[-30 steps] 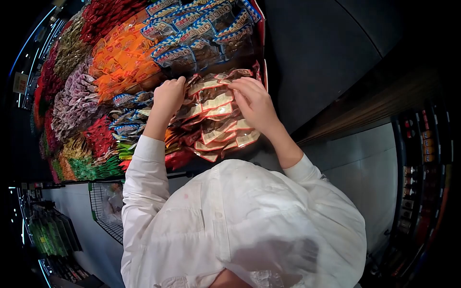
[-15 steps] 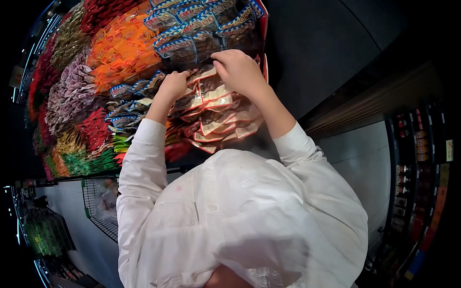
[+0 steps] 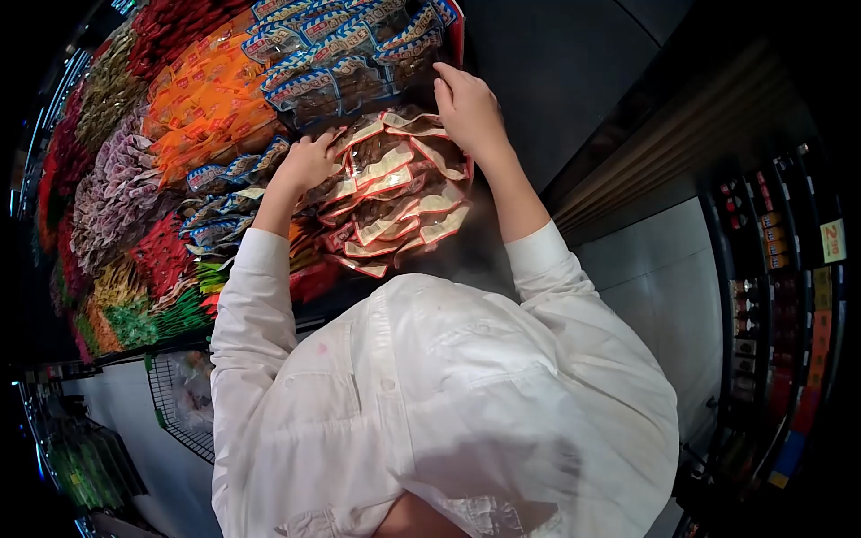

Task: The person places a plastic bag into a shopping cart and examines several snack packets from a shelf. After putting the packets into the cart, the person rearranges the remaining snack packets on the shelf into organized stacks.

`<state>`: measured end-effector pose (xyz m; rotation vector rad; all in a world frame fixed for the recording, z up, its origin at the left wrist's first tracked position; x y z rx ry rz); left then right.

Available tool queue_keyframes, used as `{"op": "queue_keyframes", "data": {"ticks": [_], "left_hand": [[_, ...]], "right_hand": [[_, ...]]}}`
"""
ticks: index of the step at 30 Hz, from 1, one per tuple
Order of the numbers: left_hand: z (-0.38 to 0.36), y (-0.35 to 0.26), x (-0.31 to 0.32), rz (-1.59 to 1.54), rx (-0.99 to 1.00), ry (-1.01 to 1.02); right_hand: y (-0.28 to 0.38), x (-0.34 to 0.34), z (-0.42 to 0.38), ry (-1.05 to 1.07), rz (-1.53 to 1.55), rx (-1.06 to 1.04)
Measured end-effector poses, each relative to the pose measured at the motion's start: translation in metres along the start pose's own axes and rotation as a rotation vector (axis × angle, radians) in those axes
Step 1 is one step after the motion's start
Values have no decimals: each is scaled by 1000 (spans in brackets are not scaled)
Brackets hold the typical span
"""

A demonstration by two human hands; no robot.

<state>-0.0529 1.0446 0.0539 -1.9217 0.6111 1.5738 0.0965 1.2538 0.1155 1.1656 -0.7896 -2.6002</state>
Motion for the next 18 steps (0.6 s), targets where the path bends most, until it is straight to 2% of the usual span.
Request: {"op": "queue_keyframes", "data": {"ticks": [2, 5, 7, 8, 9, 10, 12, 13, 14, 16, 18], "left_hand": [[0, 1, 0, -38, -41, -10], [-12, -11, -12, -54, -52, -8], [-16, -13, -16, -54, -14, -102], [-17, -10, -13, -35, 4, -194], [-23, -9, -13, -35, -8, -193], [-32, -11, -16, -13, 24, -306], [-56, -20, -25, -18, 120, -500], [-68, -25, -27, -18, 118, -498], [-80, -32, -30, -100, 160, -497], [-101, -39, -29, -221, 263, -517], [-123, -38, -23, -328, 261, -451]], "right_hand": [[-1, -19, -7, -158, 189, 98], [-11, -24, -17, -189, 305, 130], [-9, -26, -24, -179, 325, 124], [-10, -28, -28, -220, 438, 108], [-6, -28, -31, -259, 555, 91], [0, -28, -35, -225, 795, 126], [1, -12, -44, -33, 1434, 335], [7, -6, -48, 90, 1756, 398], [19, 0, -54, 218, 1952, 465], [38, 9, -58, 359, 1995, 370], [61, 15, -61, 462, 2005, 353]]}}
Point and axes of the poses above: each hand's wrist, its own z-axis towards the middle knuckle, its own x-axis out of the palm, y = z × x, the point moved 5 cm from there along z, towards the middle knuckle, and after that the axes turned 1 degree about y, right-handed, at the moved point
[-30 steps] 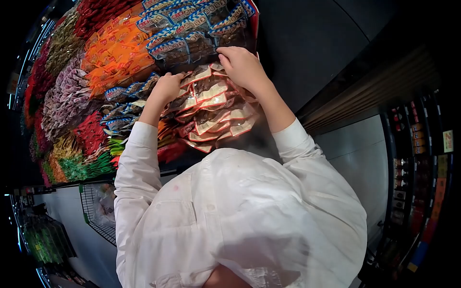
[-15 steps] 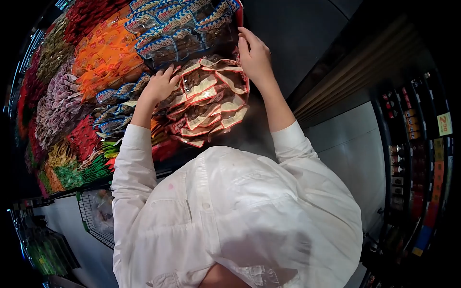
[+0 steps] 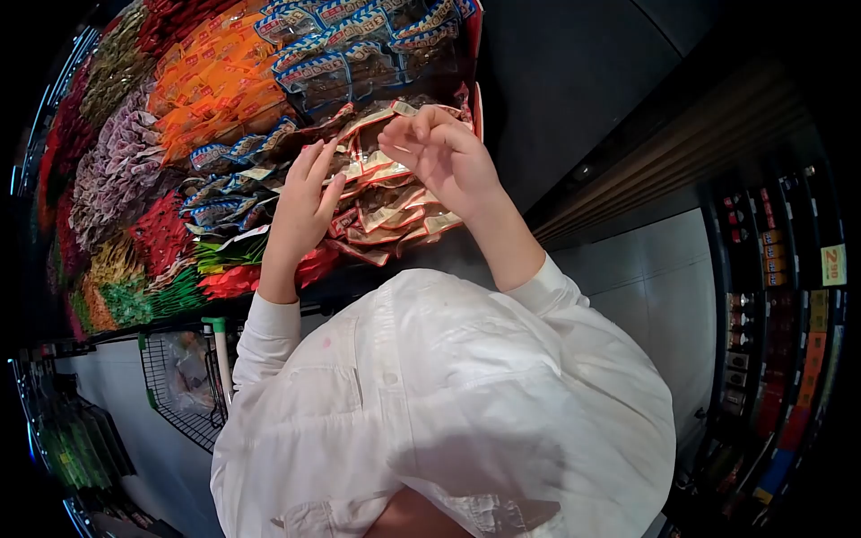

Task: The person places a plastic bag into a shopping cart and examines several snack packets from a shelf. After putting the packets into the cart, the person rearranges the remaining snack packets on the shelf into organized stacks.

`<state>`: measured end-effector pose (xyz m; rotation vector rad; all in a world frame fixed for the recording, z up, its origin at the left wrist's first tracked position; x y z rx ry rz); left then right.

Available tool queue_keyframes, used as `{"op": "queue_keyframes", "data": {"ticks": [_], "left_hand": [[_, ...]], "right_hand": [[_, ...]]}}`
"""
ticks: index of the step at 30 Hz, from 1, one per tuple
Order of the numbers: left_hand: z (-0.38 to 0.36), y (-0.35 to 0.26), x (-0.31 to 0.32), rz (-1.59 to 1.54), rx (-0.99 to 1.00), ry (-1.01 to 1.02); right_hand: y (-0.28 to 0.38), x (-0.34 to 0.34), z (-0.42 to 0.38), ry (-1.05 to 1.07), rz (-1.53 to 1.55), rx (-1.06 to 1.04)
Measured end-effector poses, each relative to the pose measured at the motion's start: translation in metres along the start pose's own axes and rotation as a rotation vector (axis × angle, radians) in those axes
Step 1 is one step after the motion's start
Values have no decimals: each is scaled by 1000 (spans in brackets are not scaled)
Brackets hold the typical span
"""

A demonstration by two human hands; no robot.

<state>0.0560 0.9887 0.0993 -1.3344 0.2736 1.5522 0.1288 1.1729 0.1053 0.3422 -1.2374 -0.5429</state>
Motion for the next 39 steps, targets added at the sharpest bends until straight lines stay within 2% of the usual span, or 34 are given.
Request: {"op": "queue_keyframes", "data": {"ticks": [2, 4, 7, 9, 12, 13, 16, 25, 27, 28, 29, 31, 33, 34, 35, 36, 39], "left_hand": [[-24, -2, -3, -105, -39, 57], [-51, 3, -6, -120, -95, 15], [-96, 11, -13, -166, -228, -39], [-126, 17, -20, -87, -328, -90], [-165, 20, -26, -16, -479, -149], [-179, 21, -29, 28, -543, -185], [-210, 23, -41, 105, -632, -252], [-324, 63, -106, 422, -826, -475], [-354, 84, -108, 479, -837, -444], [-370, 96, -106, 559, -911, -355], [-386, 107, -105, 638, -983, -261], [-412, 126, -100, 608, -1003, -135], [-433, 138, -90, 534, -930, -28], [-438, 143, -92, 352, -956, -8], [-440, 146, -93, 171, -978, 14], [-442, 148, -92, 202, -860, -43], [-452, 170, -88, -116, -1008, 165]], "right_hand": [[-14, 11, 2, 61, -52, 48], [-28, 13, 5, 174, -72, 98], [-47, 18, 5, 125, -99, 224], [-60, 19, 6, 180, -94, 263], [-77, 24, 6, 126, -103, 346], [-81, 28, 6, 43, -162, 383], [-103, 28, 8, 73, -228, 314], [-184, 75, 2, 190, -279, 408], [-219, 94, 2, 246, -349, 513], [-240, 103, 2, 336, -232, 540], [-268, 108, -2, 231, -295, 618], [-319, 123, -4, 365, -655, 589], [-360, 155, -9, 650, -1115, 226], [-385, 166, -14, 772, -1223, 53], [-412, 174, -16, 876, -1305, 8], [-440, 175, -20, 938, -1392, -67], [-504, 177, -25, 1052, -1548, -173]]}}
Point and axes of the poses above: each hand's wrist, its own z-axis towards the middle knuckle, its own x-axis out of the palm, y = z × x, the point moved 5 cm from there along z, towards the middle knuckle, and after that the axes turned 1 degree about y, right-handed, at the moved point
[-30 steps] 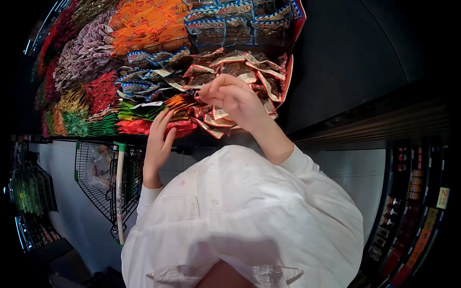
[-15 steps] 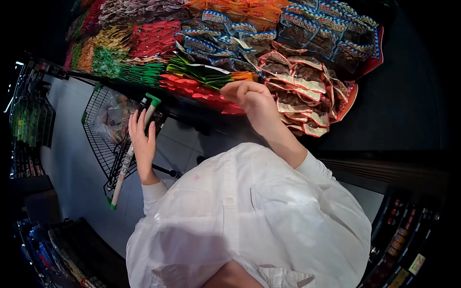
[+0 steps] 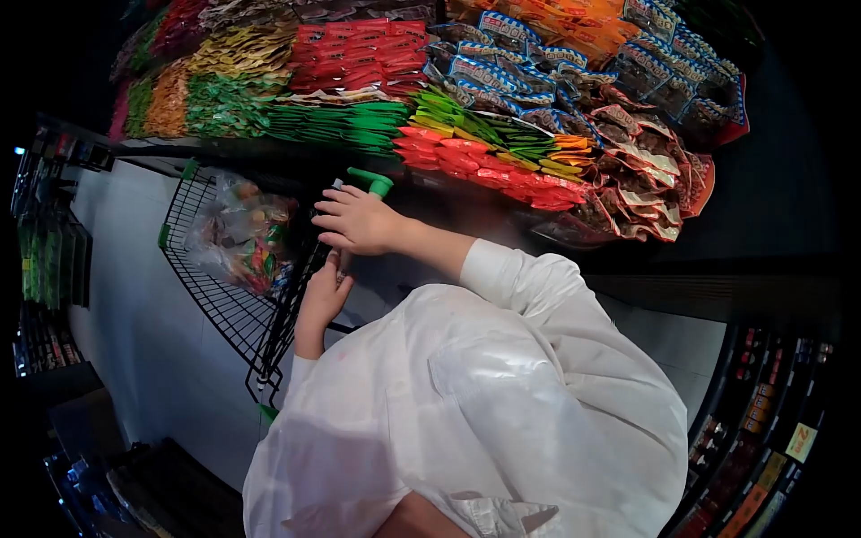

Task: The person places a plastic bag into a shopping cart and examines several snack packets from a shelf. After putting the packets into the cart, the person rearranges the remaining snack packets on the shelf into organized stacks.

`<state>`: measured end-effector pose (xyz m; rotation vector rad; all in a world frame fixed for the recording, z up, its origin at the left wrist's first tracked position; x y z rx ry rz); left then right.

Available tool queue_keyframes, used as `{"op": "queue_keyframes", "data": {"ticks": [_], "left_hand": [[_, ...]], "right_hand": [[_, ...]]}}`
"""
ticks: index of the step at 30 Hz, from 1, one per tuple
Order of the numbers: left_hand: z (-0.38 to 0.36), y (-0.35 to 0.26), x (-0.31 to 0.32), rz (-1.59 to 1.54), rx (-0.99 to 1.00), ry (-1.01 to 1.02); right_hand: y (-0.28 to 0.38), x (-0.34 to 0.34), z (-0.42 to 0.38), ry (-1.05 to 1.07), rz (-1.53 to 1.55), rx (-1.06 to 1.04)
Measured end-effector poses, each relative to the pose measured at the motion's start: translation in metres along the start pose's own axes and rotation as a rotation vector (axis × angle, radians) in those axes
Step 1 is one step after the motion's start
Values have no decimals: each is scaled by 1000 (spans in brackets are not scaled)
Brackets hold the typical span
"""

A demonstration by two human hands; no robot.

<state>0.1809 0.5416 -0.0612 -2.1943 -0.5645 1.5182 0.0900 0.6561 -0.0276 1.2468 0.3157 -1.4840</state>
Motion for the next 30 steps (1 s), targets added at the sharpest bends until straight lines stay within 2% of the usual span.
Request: {"op": "queue_keyframes", "data": {"ticks": [1, 3, 6, 8, 12, 14, 16, 17, 21, 23, 26, 28, 30], "left_hand": [[2, 1, -7, 1, 13, 12], [5, 0, -12, -142, 11, 171], [10, 4, -10, -207, 84, 147], [16, 12, -3, -239, 110, 124], [23, 17, -6, -299, 97, 116], [27, 15, -11, -322, 84, 116], [26, 17, -16, -494, 100, 138], [27, 19, -18, -540, 75, 143], [35, 43, -18, -608, 46, 141], [36, 53, -21, -727, -43, 154], [37, 65, -32, -590, -77, 110], [37, 66, -42, -562, -122, 58], [38, 64, -58, -155, 29, -125]], "right_hand": [[-1, 11, 8, -41, -19, -28], [-6, 26, 19, -99, -84, -27], [-7, 21, 22, -239, -63, -44], [-14, 27, 23, -93, -28, 75], [-15, 21, 34, 10, -94, 191], [-18, 24, 39, 4, -99, 195], [-20, 34, 43, 69, -126, 249], [-22, 36, 45, 1, -108, 206], [-25, 46, 60, 28, -84, 194], [-24, 49, 67, 91, -92, 223], [-27, 60, 77, -11, -39, 177], [-27, 58, 82, -3, -14, 147], [-23, 46, 83, -244, 146, 20]]}}
Point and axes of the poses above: each hand's wrist, its own z-axis towards the middle knuckle, its own x-axis out of the palm, y = z × x, the point moved 5 cm from there along z, towards the middle knuckle, and after that the axes turned 1 degree about y, right-handed, at the moved point
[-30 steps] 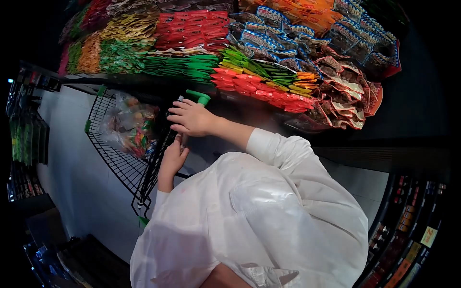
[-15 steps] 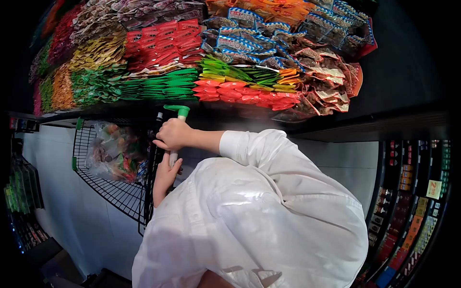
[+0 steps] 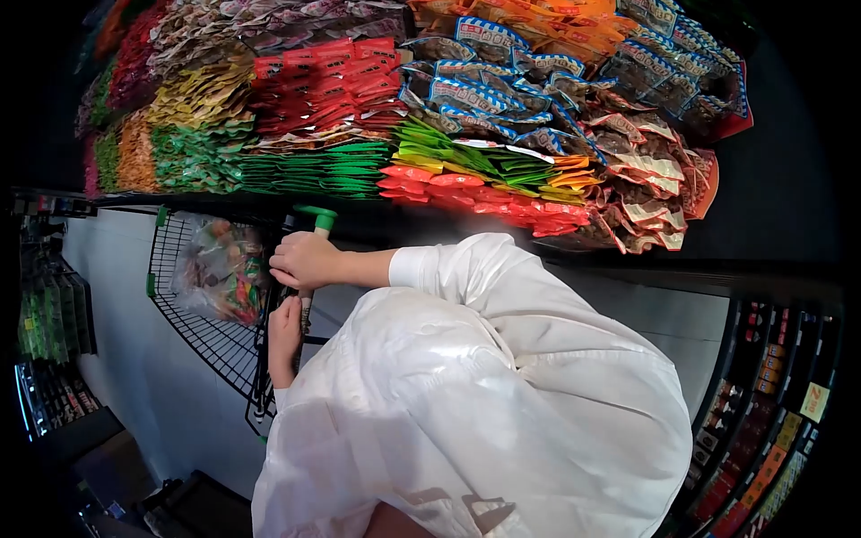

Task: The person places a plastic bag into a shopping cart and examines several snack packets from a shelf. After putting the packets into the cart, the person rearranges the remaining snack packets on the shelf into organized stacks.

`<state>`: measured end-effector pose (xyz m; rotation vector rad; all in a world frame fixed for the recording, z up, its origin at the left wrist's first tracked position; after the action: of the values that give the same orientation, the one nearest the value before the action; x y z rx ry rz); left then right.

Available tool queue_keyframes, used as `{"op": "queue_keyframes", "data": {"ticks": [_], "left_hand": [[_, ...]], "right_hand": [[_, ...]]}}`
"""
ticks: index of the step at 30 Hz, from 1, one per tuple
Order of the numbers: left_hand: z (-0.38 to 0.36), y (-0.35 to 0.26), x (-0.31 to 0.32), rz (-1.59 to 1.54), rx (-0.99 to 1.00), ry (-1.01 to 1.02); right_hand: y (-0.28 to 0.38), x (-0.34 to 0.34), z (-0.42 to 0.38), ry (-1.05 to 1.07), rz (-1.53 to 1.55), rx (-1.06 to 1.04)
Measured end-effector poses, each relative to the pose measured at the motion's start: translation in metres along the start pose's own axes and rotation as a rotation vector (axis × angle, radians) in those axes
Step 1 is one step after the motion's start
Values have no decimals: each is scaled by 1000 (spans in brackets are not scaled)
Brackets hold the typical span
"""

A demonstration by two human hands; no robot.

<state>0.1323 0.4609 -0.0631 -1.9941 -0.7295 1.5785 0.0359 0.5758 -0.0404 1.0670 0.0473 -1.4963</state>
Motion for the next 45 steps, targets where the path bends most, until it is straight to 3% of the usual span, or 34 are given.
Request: {"op": "queue_keyframes", "data": {"ticks": [2, 4, 6, 8, 10, 12, 22, 26, 30, 37, 42, 45], "left_hand": [[-2, -7, -5, 143, -55, -8], [-8, -24, -20, 110, 137, -341], [-9, -33, -26, 77, 100, -356], [-5, -50, -32, 143, 242, -454], [1, -67, -32, 140, 271, -452], [15, -88, -29, 127, 323, -432], [109, -220, 14, 269, 931, -246], [143, -245, 38, 379, 1002, -256], [162, -247, 57, 430, 911, -189], [155, -252, 62, 149, 848, -192], [155, -254, 71, 210, 932, -269], [166, -258, 70, 218, 830, -206]], "right_hand": [[-2, -7, 2, -108, 111, -24], [-7, -26, 8, -214, 304, 149], [-6, -48, 7, -223, 339, 176], [0, -78, 4, -109, 393, 247], [3, -111, -8, -117, 382, 255], [1, -144, -23, -259, 248, 173], [3, -245, -118, -562, -299, 483], [19, -256, -144, -598, -450, 557], [31, -267, -173, -610, -538, 633], [42, -280, -222, -693, -574, 732], [34, -283, -220, -672, -534, 720], [28, -282, -205, -625, -561, 656]]}}
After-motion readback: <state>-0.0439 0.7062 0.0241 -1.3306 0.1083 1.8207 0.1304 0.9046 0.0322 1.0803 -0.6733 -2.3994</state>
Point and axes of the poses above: each hand's wrist, its own z-axis towards the middle knuckle, its own x-axis out of the palm, y = z × x, the point moved 5 cm from there along z, towards the middle knuckle, and after that the axes turned 1 degree about y, right-handed, at the moved point
